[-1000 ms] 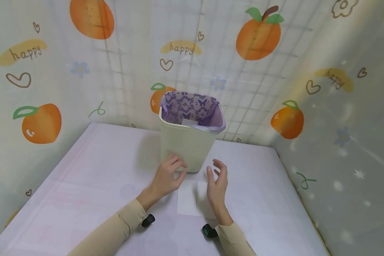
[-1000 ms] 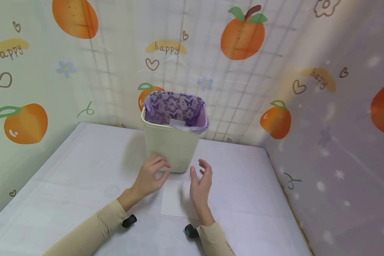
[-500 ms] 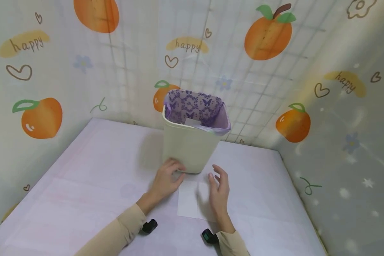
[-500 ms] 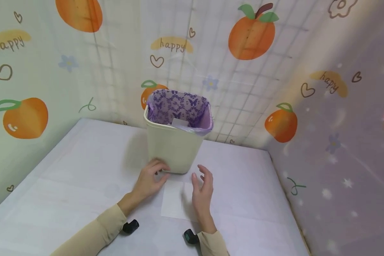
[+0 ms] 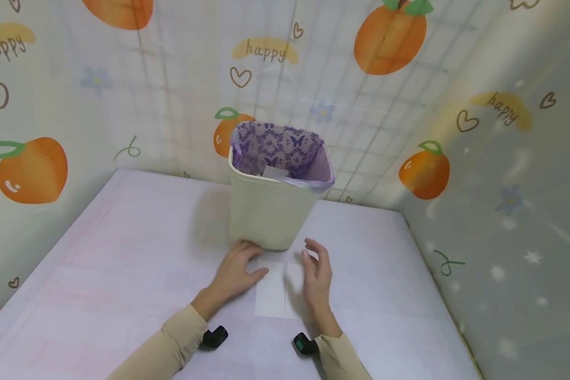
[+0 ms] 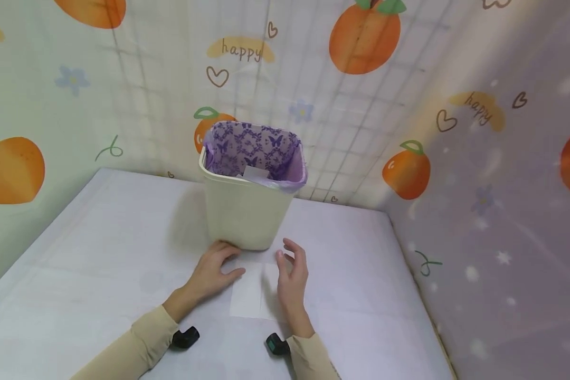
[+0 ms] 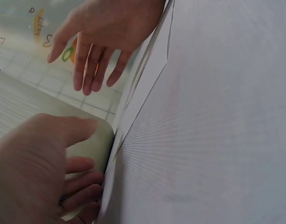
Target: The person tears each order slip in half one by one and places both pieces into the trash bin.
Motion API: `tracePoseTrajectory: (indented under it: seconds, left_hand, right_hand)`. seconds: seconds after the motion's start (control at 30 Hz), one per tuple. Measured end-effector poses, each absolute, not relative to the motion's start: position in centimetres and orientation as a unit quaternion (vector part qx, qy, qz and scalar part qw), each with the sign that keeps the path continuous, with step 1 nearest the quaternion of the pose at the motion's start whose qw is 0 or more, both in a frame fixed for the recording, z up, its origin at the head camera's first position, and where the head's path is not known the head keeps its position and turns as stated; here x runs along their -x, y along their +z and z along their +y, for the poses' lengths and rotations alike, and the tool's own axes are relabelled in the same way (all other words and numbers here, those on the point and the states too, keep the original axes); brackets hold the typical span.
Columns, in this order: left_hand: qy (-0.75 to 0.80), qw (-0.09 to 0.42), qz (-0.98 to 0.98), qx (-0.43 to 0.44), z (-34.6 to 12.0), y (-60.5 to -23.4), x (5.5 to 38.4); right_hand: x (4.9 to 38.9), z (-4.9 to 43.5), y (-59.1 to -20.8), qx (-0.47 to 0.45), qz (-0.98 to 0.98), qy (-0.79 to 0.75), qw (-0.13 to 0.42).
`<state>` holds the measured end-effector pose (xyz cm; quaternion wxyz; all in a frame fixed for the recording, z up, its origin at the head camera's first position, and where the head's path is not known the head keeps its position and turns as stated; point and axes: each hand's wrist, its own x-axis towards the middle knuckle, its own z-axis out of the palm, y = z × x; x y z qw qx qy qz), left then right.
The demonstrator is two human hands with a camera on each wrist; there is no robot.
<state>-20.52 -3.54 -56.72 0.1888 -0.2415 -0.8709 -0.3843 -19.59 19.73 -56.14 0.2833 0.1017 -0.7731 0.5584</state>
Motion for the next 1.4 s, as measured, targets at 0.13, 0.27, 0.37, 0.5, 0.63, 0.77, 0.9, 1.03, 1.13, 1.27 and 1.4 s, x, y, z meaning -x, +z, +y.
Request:
tracePoseTrajectory:
  seconds: [0.13,0.27,0.37,0.5,0.63,0.77,0.9,1.03,1.13,1.27,1.4]
  left_hand:
    - [-0.371,0.155,-0.880,0.253,-3.3,-56.3,20.6]
    - [-0.354,0.133,-0.889,0.260,-2.9,-56.1,20.6]
    - [-0.360,0.113,-0.889,0.260,-2.6,-56.2,20.5]
    - [-0.381,0.093,-0.883,0.258,-2.5,-56.2,20.4]
    - [-0.396,0.077,-0.877,0.261,-2.7,-56.5,20.4]
    - [-0.417,0.066,-0.871,0.250,-2.9,-57.1,20.3]
    - [-0.459,0.060,-0.861,0.210,-3.3,-57.0,19.9]
    - [-0.512,0.071,-0.842,0.154,-3.6,-56.5,19.4]
    - [-0.530,0.086,-0.834,0.122,-3.6,-56.4,19.4]
    - [-0.544,0.100,-0.829,0.086,-3.4,-56.4,19.7]
    - [-0.597,0.096,-0.795,0.053,-3.2,-56.1,19.6]
  right_hand:
    - [19.7,19.8,-55.8,-0.103,-0.777,0.556,0.276]
    - [19.7,19.7,-55.5,-0.111,-0.774,0.562,0.269]
    - [19.7,19.4,-55.0,-0.117,-0.775,0.558,0.271]
    - [19.4,18.8,-54.2,-0.123,-0.777,0.552,0.276]
    - [19.1,18.4,-53.9,-0.124,-0.775,0.561,0.264]
    - [19.2,18.4,-54.7,-0.113,-0.783,0.562,0.240]
    - [19.2,18.6,-55.6,-0.106,-0.787,0.561,0.233]
    - [19.2,18.8,-55.9,-0.111,-0.800,0.548,0.217]
    - [19.1,18.9,-55.8,-0.117,-0.819,0.522,0.206]
    - [18.7,19.1,-55.5,-0.140,-0.836,0.484,0.220]
    - [18.4,19.1,-55.4,-0.161,-0.839,0.464,0.233]
